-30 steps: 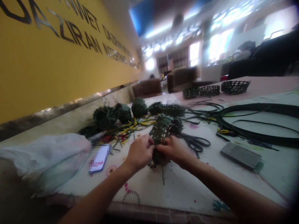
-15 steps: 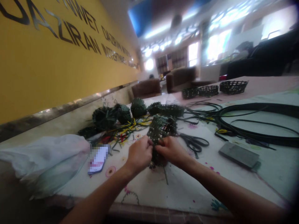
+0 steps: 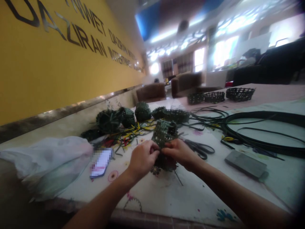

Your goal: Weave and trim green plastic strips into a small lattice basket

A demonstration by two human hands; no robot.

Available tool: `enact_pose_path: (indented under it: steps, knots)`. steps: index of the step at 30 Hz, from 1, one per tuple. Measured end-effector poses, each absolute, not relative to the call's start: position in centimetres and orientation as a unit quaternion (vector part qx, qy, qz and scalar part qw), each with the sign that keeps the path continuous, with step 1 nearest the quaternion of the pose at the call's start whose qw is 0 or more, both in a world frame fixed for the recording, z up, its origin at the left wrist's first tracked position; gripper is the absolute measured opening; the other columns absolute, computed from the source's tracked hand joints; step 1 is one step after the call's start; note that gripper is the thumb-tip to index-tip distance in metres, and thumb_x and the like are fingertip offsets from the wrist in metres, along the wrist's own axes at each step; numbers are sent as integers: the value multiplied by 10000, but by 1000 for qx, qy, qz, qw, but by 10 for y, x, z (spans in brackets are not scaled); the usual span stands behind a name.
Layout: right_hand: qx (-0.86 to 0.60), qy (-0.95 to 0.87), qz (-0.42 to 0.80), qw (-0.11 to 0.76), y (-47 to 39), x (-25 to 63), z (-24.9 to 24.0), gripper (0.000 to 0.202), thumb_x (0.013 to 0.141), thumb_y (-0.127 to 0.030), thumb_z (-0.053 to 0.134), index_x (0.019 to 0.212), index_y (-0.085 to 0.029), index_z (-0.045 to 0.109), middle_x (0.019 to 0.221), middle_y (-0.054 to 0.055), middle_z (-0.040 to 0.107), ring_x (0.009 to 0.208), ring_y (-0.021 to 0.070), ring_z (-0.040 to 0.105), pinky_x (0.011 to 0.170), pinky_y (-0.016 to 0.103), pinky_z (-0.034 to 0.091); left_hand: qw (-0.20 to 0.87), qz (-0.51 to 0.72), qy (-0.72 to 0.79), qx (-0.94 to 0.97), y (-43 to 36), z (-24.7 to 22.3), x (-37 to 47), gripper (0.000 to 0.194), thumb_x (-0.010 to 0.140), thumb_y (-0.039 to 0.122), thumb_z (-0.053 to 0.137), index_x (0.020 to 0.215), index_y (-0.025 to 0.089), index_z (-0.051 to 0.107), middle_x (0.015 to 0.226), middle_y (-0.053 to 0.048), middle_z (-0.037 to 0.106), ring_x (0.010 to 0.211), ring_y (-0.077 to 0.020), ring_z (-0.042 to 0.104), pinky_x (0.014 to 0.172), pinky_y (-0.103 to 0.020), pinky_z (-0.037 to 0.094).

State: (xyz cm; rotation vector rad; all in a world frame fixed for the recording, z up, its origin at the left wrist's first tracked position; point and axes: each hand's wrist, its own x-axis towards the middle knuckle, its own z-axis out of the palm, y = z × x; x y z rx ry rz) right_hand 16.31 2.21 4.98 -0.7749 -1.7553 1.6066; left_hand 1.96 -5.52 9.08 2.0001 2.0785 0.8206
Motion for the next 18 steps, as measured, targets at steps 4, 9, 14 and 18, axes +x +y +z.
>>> enact_pose_path:
  steps: [4,9,14,18]
  knots:
    - [-259,-662,642,286,32,173,57,137,632,-284,580,564,-169,548,426,-26,549,312,95,451,294,201,356,43,344,638,687,-54,82,10,99,816,191,591,902,189,639,904,-30,593,794,-159,552,756,-293,429]
    - [-236,-672,650,266,40,182,64,153,634,-296,612,633,-144,601,438,-27,562,321,98,463,287,199,372,133,450,606,642,-44,59,0,541,821,338,627,1327,204,488,1368,-140,452,1201,-262,511,990,-419,438]
    - [-223,-676,656,253,41,183,65,165,641,-308,624,649,-145,597,436,-34,553,338,98,483,304,194,398,365,520,496,592,-36,41,9,681,885,330,545,1501,275,259,1532,-92,375,1359,-246,431,1107,-417,375]
    - [-221,-680,655,243,42,183,65,167,660,-314,612,645,-151,581,439,-21,572,323,94,475,308,194,402,332,533,517,582,-37,36,20,660,913,304,460,1527,254,222,1552,-60,369,1412,-221,362,1160,-402,306]
